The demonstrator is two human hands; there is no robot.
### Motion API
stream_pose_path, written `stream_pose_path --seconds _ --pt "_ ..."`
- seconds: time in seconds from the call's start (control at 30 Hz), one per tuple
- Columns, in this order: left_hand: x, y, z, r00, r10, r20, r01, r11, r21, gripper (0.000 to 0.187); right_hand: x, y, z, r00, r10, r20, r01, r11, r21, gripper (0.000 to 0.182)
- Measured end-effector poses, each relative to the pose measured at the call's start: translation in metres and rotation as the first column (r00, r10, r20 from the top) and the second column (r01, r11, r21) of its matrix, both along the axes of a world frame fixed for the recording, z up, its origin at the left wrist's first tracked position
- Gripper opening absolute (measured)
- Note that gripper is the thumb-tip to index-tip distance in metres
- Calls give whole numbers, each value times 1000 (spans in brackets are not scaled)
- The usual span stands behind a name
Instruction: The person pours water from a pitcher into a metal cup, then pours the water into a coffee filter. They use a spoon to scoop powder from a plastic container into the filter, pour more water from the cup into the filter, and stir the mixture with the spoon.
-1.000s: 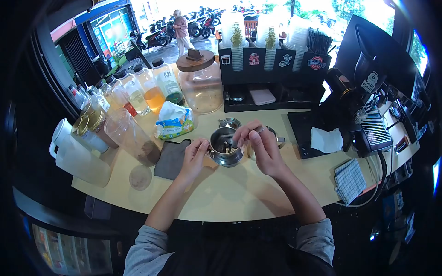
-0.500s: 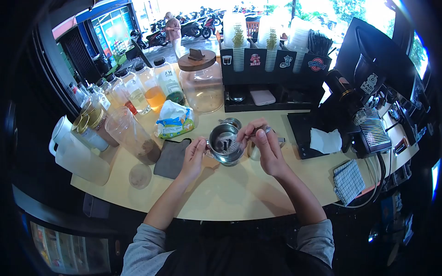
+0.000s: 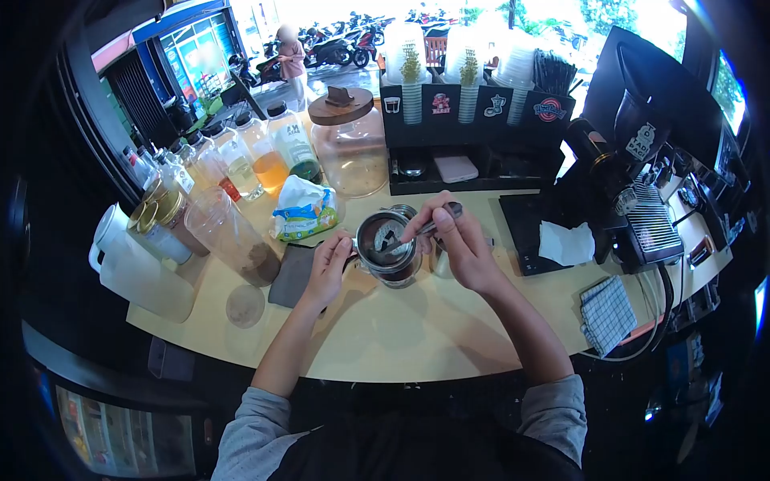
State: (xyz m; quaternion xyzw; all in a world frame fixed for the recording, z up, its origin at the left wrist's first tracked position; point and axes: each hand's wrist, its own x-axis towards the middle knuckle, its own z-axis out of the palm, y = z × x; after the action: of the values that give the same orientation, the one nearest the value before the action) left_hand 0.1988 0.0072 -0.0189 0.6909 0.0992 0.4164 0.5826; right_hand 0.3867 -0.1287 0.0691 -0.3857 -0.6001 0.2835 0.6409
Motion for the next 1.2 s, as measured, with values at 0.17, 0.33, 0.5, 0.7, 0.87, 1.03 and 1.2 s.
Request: stream_pose_path --seconds 0.17,0.33,0.5,0.7,0.87,1.03,1.2 --pt "-1 -1 19 999 2 -32 0 998 67 24 4 -2 6 1000 6 24 -6 1000 12 28" --pt "-1 0 29 994 39 -101 -15 974 227 23 14 -9 18 993 -6 114 7 1000 -14 28" --pt "1 -1 33 991 29 -130 6 964 265 23 12 -15 36 965 28 259 -8 997 -76 30" --pt "5 -5 37 991 46 -123 -10 959 282 22 0 -9 48 908 58 415 -44 998 -43 21" --pt "3 -14 42 987 135 -84 -90 911 403 22 5 -5 55 893 -57 446 69 998 -10 25" --pt "3 -17 37 988 145 -58 -111 912 395 19 3 -6 50 944 26 328 6 996 -94 30" --pt "1 -16 38 992 122 -10 -110 926 362 19 9 0 39 989 81 127 -71 994 -78 31"
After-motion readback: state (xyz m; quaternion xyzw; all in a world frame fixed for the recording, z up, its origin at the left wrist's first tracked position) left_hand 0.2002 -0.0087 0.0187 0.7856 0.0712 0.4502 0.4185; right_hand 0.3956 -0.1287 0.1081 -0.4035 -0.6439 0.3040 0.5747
